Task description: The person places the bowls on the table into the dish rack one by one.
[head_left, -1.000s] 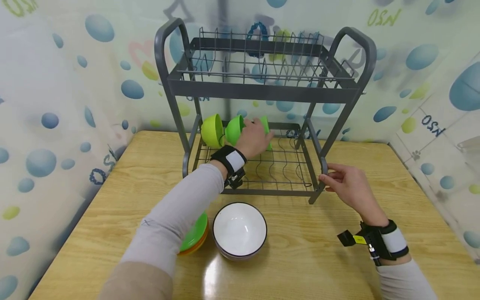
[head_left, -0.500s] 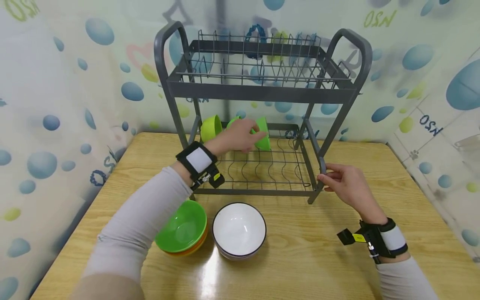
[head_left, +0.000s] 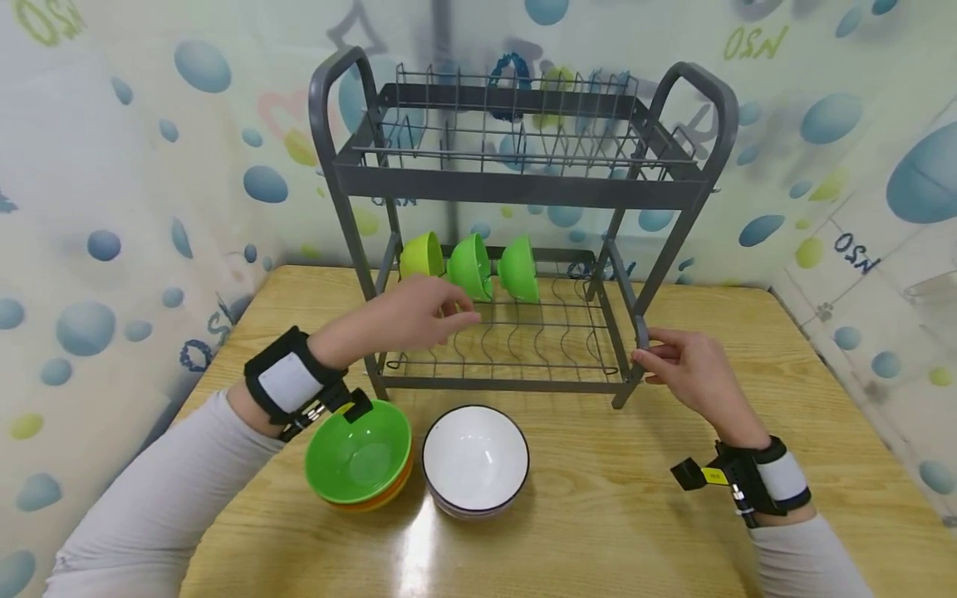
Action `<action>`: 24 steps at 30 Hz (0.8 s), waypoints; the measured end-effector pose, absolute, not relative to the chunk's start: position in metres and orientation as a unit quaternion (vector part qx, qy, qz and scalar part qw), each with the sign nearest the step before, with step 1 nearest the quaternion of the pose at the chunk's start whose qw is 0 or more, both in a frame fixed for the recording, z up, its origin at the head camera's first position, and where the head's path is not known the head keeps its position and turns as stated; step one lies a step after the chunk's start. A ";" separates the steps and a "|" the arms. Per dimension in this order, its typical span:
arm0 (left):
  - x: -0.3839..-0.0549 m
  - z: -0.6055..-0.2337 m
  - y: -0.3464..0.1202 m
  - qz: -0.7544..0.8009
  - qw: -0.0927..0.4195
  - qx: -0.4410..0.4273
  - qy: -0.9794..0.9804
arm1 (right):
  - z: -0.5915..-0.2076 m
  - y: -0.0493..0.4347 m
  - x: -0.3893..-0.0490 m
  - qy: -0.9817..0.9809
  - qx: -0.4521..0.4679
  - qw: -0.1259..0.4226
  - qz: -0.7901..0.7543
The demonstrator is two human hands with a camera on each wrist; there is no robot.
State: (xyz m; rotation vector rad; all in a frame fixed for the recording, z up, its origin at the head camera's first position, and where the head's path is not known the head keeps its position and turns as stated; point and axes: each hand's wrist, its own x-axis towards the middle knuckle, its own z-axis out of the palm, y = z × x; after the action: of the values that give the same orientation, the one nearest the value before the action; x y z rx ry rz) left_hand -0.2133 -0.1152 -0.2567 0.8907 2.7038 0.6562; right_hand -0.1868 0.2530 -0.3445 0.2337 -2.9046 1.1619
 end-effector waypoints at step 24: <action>-0.180 -0.306 -0.096 0.053 0.224 0.340 0.912 | -0.344 0.252 -0.186 -0.925 0.072 0.004 0.373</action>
State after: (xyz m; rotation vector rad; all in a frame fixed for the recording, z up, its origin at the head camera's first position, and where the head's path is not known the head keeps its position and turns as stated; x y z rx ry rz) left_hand -0.1799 -0.0958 -0.3064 0.9371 2.5164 0.1452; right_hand -0.1863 0.2525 -0.3440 0.2241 -2.8986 1.1675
